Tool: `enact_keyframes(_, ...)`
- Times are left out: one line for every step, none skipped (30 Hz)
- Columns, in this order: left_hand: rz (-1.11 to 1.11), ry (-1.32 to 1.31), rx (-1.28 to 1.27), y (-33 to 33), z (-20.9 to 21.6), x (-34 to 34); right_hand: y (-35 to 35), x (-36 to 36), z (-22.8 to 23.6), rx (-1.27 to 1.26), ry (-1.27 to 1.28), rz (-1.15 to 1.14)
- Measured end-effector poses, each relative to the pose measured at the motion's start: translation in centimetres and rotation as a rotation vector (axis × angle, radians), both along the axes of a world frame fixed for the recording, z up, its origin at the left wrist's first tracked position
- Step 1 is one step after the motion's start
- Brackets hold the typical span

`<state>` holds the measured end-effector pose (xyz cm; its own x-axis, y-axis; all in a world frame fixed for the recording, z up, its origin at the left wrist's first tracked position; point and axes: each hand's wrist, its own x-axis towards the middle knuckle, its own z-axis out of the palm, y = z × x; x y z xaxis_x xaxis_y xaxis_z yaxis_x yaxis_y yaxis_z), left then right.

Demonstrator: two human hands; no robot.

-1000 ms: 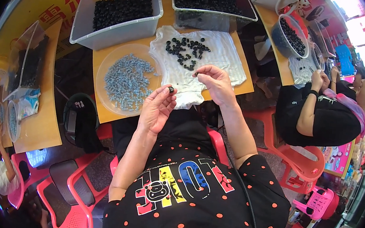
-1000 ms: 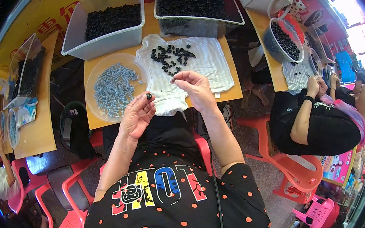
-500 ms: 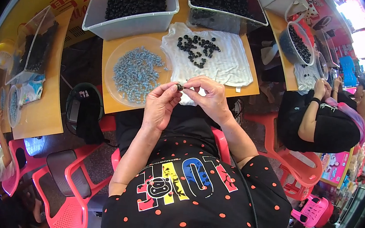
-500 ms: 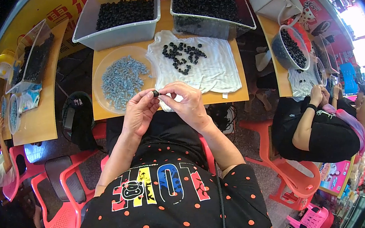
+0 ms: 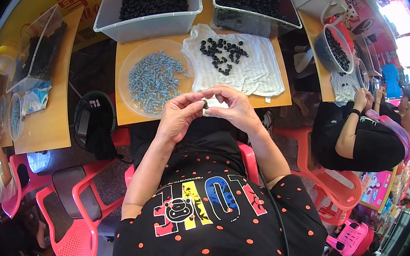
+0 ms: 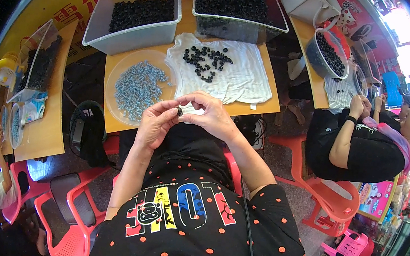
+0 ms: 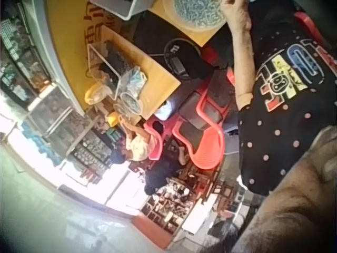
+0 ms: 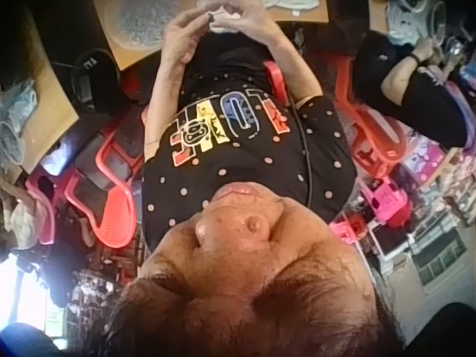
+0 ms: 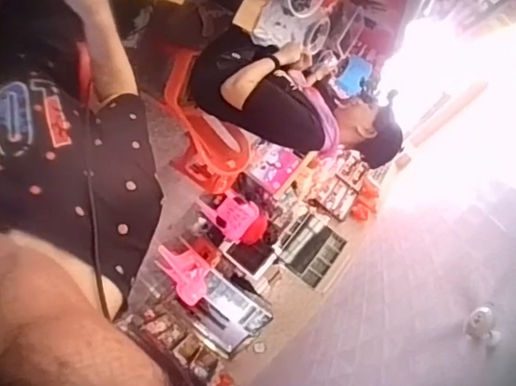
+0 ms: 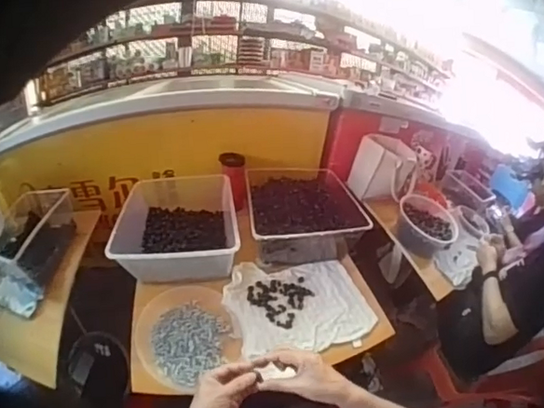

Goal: The person assembles small components by picking up plastic inserts and fitting them into black caps by hand, handling one piece at a time.

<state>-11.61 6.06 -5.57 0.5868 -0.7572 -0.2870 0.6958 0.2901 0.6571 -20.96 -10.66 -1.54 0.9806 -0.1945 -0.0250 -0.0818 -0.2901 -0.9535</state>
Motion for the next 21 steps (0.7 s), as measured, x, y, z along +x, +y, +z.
enact_keyframes(-0.043, 0.013, 0.003, 0.0, 0.3, 0.1, -0.1, -0.1, -0.3, 0.001, -0.001, -0.005)
enact_keyframes(-0.048, 0.012, 0.003, 0.0, 0.6, 0.1, -0.1, -0.2, -0.4, 0.042, -0.045, 0.045)
enact_keyframes(-0.079, 0.033, 0.016, -0.1, 0.7, 0.1, -0.2, -0.3, -0.6, 0.082, -0.089, 0.093)
enact_keyframes(-0.107, 0.054, 0.030, -0.1, 0.8, 0.1, -0.3, -0.3, -0.8, 0.157, -0.065, 0.147)
enact_keyframes(-0.111, 0.053, 0.032, -0.1, 0.7, 0.1, -0.3, -0.4, -1.0, 0.158, -0.066, 0.143)
enact_keyframes(-0.120, 0.057, 0.046, 0.0, 0.7, 0.1, -0.1, -0.6, -1.1, 0.149, -0.067, 0.131)
enact_keyframes(-0.131, 0.063, 0.059, 0.0, 0.6, 0.0, 0.0, -0.8, -1.2, 0.139, -0.068, 0.117)
enact_keyframes(-0.138, 0.062, 0.061, 0.1, 0.3, -0.1, 0.2, -0.9, -1.0, 0.031, -0.082, 0.111)
enact_keyframes(-0.164, 0.066, 0.067, 0.2, -0.1, -0.1, 0.2, -1.0, -1.4, 0.032, -0.082, 0.104)
enact_keyframes(-0.191, 0.071, 0.074, 0.2, -0.4, -0.2, 0.3, -1.1, -2.1, -0.028, -0.134, 0.100)
enact_keyframes(-0.199, 0.071, 0.076, 0.2, -0.5, -0.3, 0.4, -1.2, -2.5, -0.088, -0.186, 0.095)
enact_keyframes(-0.196, 0.091, 0.096, 0.1, -0.5, -0.4, 0.3, -1.5, -2.7, -0.091, -0.173, 0.085)
enact_keyframes(-0.192, 0.111, 0.116, -0.1, -0.5, -0.4, 0.3, -1.6, -2.7, -0.091, -0.174, 0.080)
enact_keyframes(-0.198, 0.108, 0.116, -0.3, -0.4, -0.4, 0.2, -1.6, -2.7, -0.051, -0.141, 0.071)
enact_keyframes(-0.189, 0.123, 0.114, -0.5, -0.2, -0.3, 0.1, -1.6, -2.7, -0.011, -0.110, 0.062)
enact_keyframes(-0.182, 0.137, 0.111, -0.8, 0.0, -0.3, -0.8, -1.4, -3.2, 0.098, -0.095, 0.126)
enact_keyframes(-0.190, 0.133, 0.111, -1.1, 0.0, 0.0, -2.1, -0.8, -3.3, 0.206, -0.081, 0.189)
enact_keyframes(-0.197, 0.094, 0.082, -1.4, -0.1, 0.6, -3.1, -0.5, -3.0, 0.276, -0.078, 0.179)
enact_keyframes(-0.209, 0.056, 0.049, -2.0, -0.1, 1.2, -4.8, -0.5, -3.3, 0.378, 0.031, 0.096)
enact_keyframes(-0.167, 0.026, 0.111, -2.6, 0.7, 2.3, -6.4, 0.2, -3.0, 0.209, -0.007, -0.017)
enact_keyframes(-0.123, -0.054, 0.145, -3.1, 1.7, 3.6, -8.2, 0.9, -4.1, 0.231, -0.050, -0.170)
